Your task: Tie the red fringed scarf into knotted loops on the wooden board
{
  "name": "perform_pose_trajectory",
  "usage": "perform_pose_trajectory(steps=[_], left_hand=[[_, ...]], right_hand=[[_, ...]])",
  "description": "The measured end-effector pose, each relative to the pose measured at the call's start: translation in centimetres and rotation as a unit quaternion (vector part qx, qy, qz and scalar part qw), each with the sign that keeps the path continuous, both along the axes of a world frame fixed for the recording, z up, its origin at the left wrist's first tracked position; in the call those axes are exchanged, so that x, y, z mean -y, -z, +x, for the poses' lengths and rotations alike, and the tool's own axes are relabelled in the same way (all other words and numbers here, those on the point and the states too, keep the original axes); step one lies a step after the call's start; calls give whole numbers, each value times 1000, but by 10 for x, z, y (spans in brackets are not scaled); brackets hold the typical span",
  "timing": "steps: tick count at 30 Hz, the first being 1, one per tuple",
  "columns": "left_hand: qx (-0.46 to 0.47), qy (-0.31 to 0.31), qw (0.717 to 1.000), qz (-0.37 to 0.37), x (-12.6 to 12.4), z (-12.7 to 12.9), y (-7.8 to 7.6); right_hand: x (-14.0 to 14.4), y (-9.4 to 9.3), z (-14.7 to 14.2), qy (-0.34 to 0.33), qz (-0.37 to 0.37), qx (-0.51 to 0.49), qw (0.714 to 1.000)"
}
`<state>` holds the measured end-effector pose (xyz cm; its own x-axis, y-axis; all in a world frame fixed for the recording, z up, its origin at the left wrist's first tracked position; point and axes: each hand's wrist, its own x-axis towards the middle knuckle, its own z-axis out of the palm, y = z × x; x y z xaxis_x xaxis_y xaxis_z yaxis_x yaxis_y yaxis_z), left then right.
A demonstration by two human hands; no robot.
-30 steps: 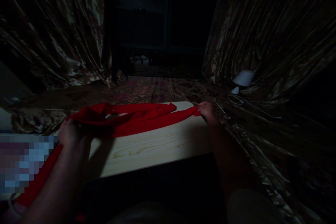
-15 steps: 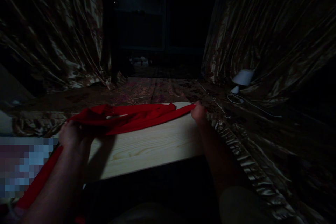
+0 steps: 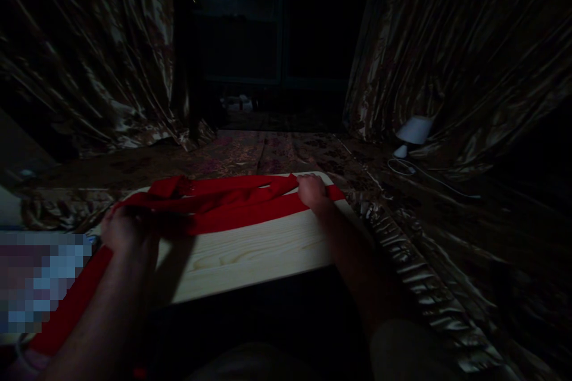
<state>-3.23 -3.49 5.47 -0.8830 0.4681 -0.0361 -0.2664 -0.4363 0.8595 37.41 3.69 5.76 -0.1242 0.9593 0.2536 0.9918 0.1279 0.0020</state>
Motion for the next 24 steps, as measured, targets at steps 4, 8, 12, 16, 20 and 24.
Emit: perform_pose_trajectory(steps=[4,8,12,16,20,24], left_hand=[[10,31,999,3,3,2,14],[11,41,999,-33,3,-4,36],[45,46,998,-15,4,-3,44],[85,46,995,8,6,4,37],[124,44,991,18,7,5,34],[151,36,988,25,4,2,37]], right_hand=[[-12,12,-33,-135,11,-19,991],[-26,21,-52,-174,-67,-17,982],[-37,14,-67,-147,-69,-32,986],[-46,11,-87,-150,-72,-52,985],[-53,19,-109,-191,-119,-86,971],[-58,24,-123,-207,-170,-59,962]])
